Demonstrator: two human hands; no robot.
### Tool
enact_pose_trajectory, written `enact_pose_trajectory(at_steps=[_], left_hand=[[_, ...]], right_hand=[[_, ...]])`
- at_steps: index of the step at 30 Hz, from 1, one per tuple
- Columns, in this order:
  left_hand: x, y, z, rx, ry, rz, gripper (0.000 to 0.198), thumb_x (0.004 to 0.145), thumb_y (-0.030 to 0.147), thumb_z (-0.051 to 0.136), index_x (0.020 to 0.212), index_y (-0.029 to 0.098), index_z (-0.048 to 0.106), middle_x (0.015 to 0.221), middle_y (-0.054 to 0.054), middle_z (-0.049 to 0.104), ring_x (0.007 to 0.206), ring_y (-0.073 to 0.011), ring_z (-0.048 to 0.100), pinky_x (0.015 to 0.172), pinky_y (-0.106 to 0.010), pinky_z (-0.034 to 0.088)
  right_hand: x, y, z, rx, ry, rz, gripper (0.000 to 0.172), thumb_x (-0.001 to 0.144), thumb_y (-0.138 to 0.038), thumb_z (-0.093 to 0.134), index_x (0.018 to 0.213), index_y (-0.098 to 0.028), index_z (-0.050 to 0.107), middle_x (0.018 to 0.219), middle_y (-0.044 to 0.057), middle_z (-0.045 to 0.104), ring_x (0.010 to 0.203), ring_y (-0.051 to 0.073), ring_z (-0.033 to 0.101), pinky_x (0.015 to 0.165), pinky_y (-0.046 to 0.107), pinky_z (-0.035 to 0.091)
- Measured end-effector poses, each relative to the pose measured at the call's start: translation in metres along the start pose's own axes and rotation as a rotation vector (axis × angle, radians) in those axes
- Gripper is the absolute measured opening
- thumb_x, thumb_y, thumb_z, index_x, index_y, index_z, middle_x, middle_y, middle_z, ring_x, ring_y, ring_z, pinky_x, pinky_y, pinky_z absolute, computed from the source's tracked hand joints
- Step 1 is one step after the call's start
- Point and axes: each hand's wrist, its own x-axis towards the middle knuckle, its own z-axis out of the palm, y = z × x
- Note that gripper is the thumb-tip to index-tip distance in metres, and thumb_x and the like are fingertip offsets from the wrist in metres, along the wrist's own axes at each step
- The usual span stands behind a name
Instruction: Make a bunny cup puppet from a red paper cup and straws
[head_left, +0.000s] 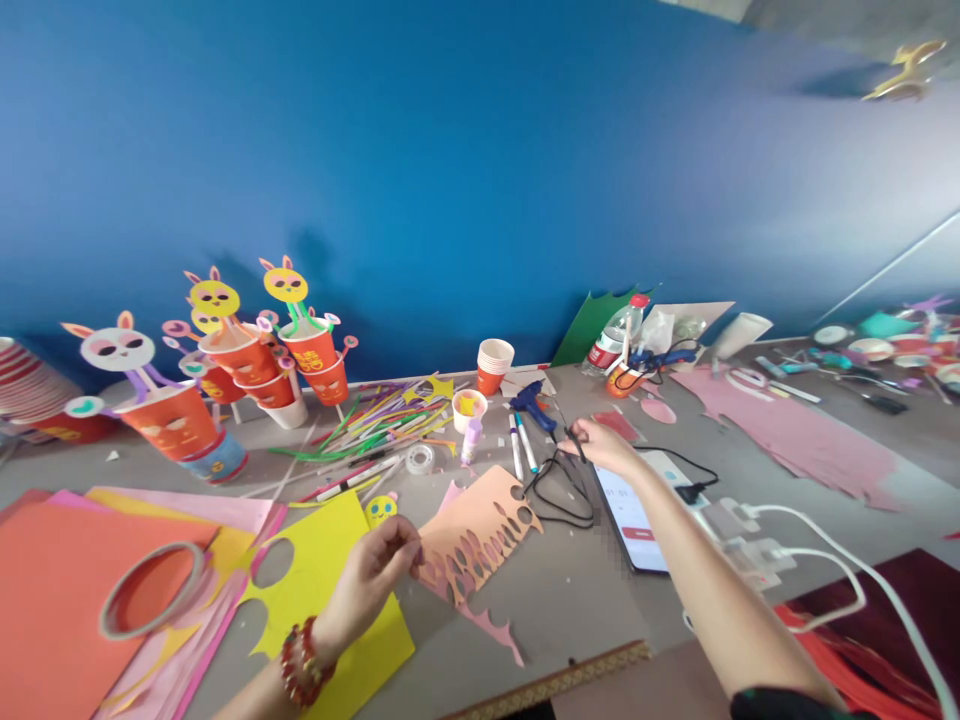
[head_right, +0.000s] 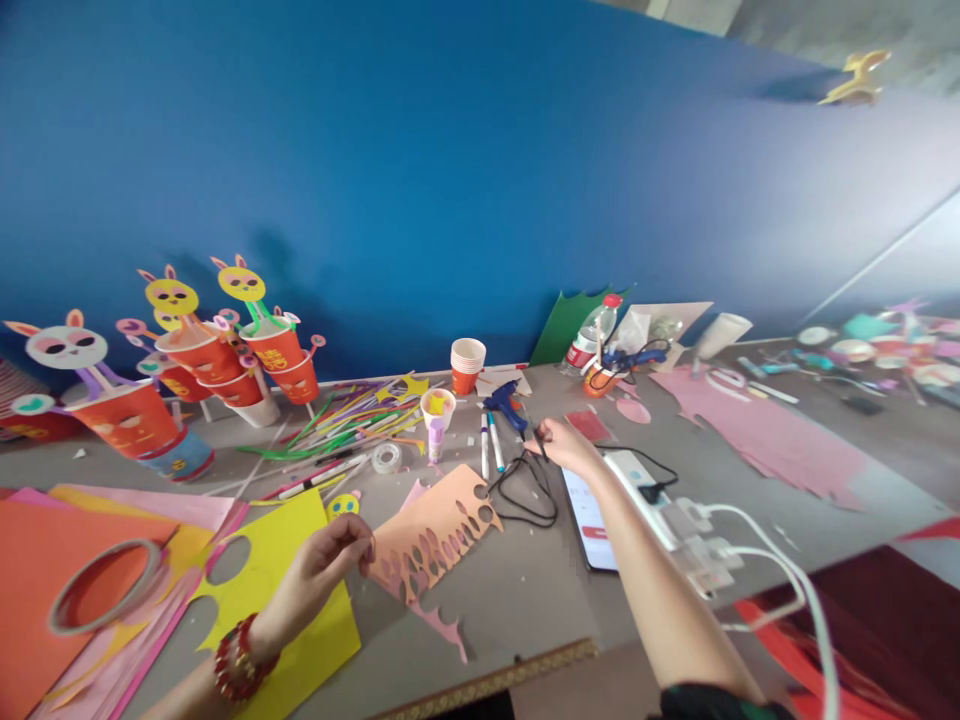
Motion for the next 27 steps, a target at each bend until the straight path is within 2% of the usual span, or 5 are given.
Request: enact_pose_trajectory(at_steps=[6, 12, 14, 18, 27], left_hand=[[0.0, 0.0, 0.002, -0.043, 0.007, -0.008, 0.038, 0.088, 0.054, 0.062, 0.077, 0.018, 0.058, 0.068, -0.002, 0.06, 0.064, -0.0151, 0.058, 0.064, -0.026, 0.05], [0.0, 0.003, 0.004, -0.043, 0.001, -0.006, 0.035, 0.089, 0.05, 0.062, 0.077, 0.017, 0.059, 0.069, -0.002, 0.062, 0.065, -0.0151, 0.059, 0.064, -0.026, 0.05], [0.0, 0.003, 0.004, -0.03, -0.003, -0.001, 0.034, 0.091, 0.049, 0.061, 0.077, 0.017, 0.059, 0.069, -0.002, 0.063, 0.065, -0.0153, 0.06, 0.065, -0.026, 0.05], [-0.001, 0.003, 0.003, -0.014, 0.01, -0.005, 0.033, 0.091, 0.048, 0.06, 0.077, 0.018, 0.059, 0.069, -0.002, 0.064, 0.065, -0.0155, 0.061, 0.065, -0.026, 0.05], [0.001, 0.01, 0.005, -0.192, 0.007, -0.078, 0.036, 0.084, 0.05, 0.067, 0.073, 0.017, 0.06, 0.067, -0.002, 0.063, 0.061, -0.0141, 0.059, 0.065, -0.027, 0.049]], right_hand=[[-0.039, -0.017, -0.015, -0.071, 0.266, 0.045, 0.033, 0.081, -0.057, 0.062, 0.08, -0.025, 0.054, 0.073, 0.003, 0.069, 0.063, 0.021, 0.06, 0.052, 0.026, 0.033], [-0.113, -0.075, 0.043, -0.127, 0.056, -0.326, 0.02, 0.088, -0.044, 0.063, 0.082, -0.025, 0.06, 0.076, 0.001, 0.072, 0.064, 0.017, 0.065, 0.057, 0.023, 0.04], [-0.126, -0.091, 0.057, -0.169, 0.034, -0.349, 0.013, 0.085, -0.035, 0.066, 0.081, -0.024, 0.062, 0.078, 0.002, 0.072, 0.07, 0.018, 0.067, 0.058, 0.023, 0.039], [-0.129, -0.108, 0.067, -0.244, -0.001, -0.362, 0.006, 0.078, -0.022, 0.069, 0.08, -0.024, 0.064, 0.079, 0.001, 0.073, 0.074, 0.019, 0.069, 0.055, 0.023, 0.033], [-0.12, -0.117, 0.073, -0.35, -0.07, -0.337, 0.013, 0.083, -0.027, 0.07, 0.09, -0.023, 0.061, 0.071, 0.004, 0.074, 0.064, 0.023, 0.072, 0.048, 0.025, 0.021]])
